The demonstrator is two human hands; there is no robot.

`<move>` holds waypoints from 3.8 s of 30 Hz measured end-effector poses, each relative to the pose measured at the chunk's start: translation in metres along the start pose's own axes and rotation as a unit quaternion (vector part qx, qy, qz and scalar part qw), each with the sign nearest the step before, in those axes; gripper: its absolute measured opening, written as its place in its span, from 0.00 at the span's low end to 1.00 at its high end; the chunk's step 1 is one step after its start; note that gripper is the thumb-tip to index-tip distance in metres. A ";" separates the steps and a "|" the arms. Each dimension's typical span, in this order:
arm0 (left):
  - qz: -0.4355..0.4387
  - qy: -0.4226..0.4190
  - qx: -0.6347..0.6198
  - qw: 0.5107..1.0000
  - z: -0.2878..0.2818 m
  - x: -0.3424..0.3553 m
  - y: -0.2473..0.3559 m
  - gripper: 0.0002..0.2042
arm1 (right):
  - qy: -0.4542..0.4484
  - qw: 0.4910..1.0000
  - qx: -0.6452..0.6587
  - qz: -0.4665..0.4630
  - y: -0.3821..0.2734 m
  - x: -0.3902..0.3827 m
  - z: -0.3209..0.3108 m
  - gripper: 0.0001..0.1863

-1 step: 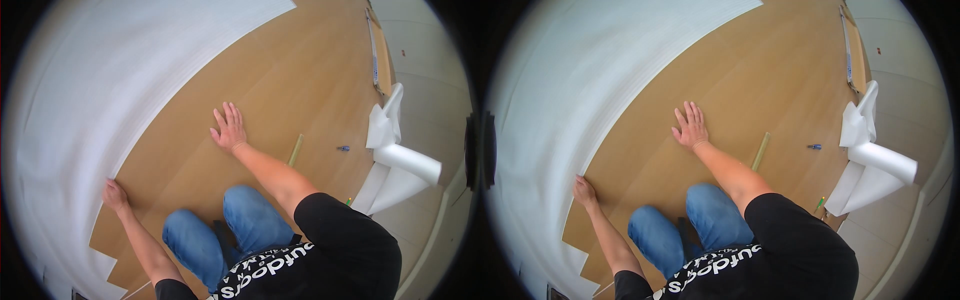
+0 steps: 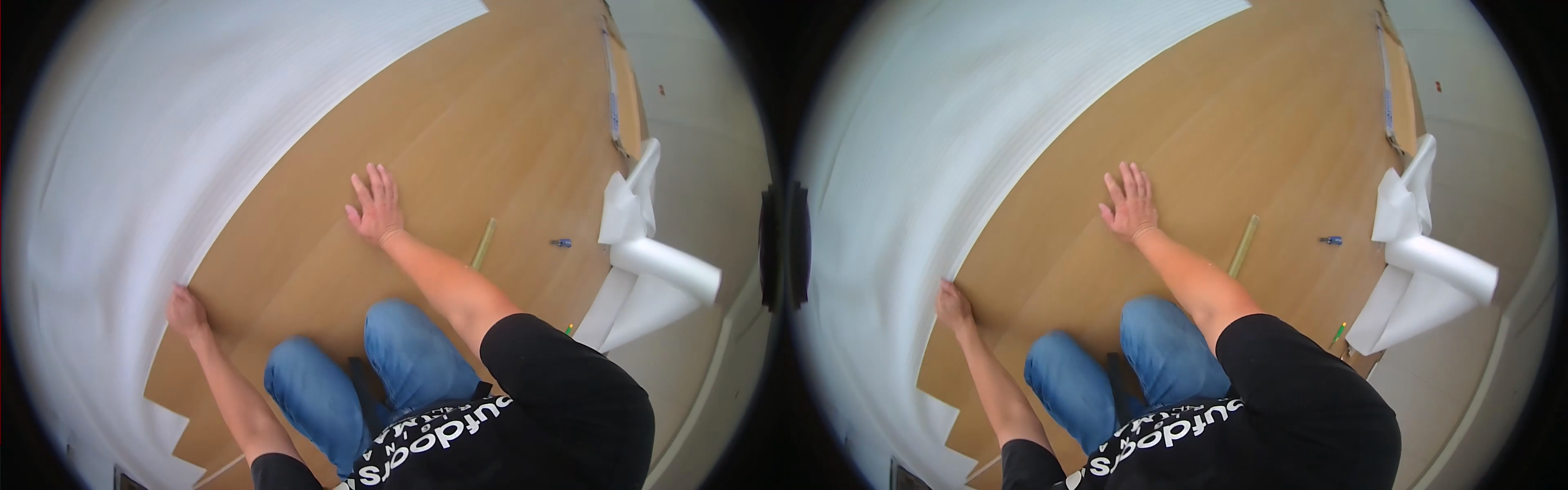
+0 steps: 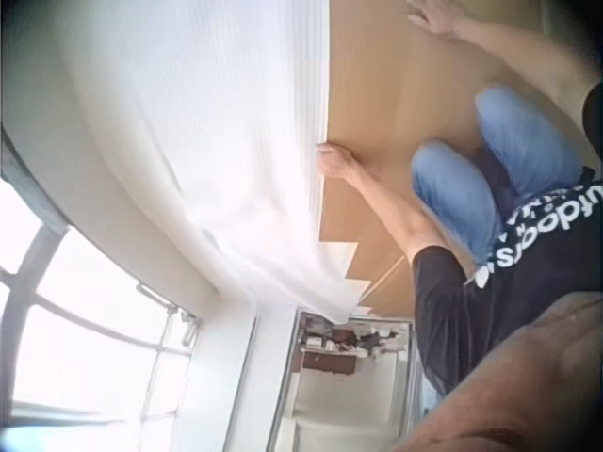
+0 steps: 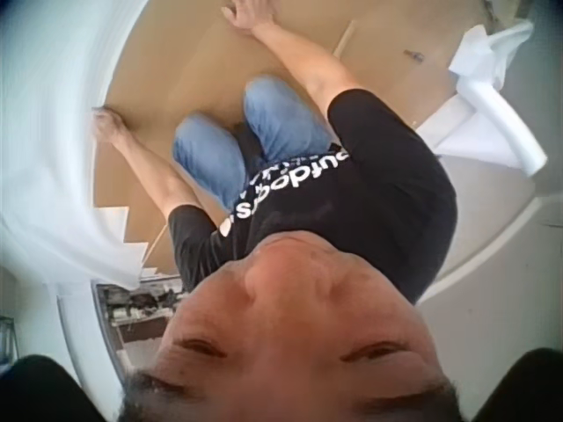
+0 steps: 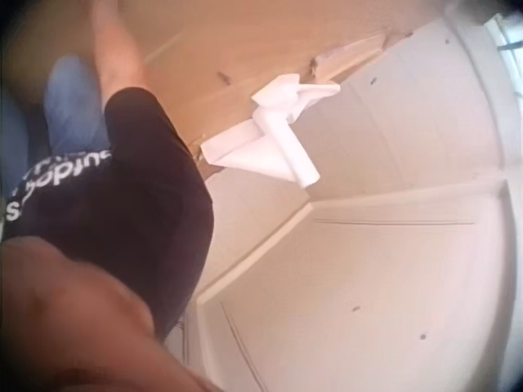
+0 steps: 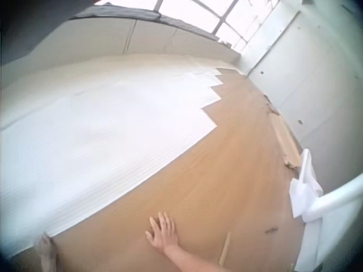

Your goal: The person installs laminate floor planks by aligning them with existing boards, using a hammer for fit, cutting protective foam underlayment with a utility knife, and measuring planks with a square and pencil before cutting and placing them.

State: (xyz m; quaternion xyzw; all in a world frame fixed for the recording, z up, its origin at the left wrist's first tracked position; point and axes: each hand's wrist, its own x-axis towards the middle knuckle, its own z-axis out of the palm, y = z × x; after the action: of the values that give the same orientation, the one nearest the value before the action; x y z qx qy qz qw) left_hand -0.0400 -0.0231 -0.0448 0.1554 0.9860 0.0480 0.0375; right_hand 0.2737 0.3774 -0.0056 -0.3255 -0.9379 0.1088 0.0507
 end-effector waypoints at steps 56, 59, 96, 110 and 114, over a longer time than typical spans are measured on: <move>0.164 -0.177 0.027 0.970 -0.063 0.063 0.017 0.40 | -0.225 0.857 -0.413 -0.214 -0.155 0.320 -0.117 0.21; 0.161 -0.174 0.028 0.971 -0.064 0.064 0.014 0.39 | -0.228 0.838 -0.427 -0.252 -0.160 0.322 -0.100 0.19; 0.171 -0.157 0.018 0.973 -0.067 0.062 0.017 0.41 | -0.172 0.816 -0.458 -0.309 -0.107 0.376 -0.115 0.12; 0.148 -0.266 0.027 0.952 -0.067 0.078 0.004 0.35 | -0.194 0.869 -0.388 -0.237 -0.091 0.336 -0.125 0.26; 0.148 -0.232 0.014 0.961 -0.038 0.079 0.017 0.32 | -0.165 0.979 -0.051 -0.110 -0.049 0.189 -0.117 0.25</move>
State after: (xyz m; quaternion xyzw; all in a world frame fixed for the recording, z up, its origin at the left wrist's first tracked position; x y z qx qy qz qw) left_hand -0.1137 0.0141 -0.0100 0.3066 0.9170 0.0023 0.2552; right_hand 0.1155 0.4772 0.1239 -0.2006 -0.9677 0.1065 -0.1098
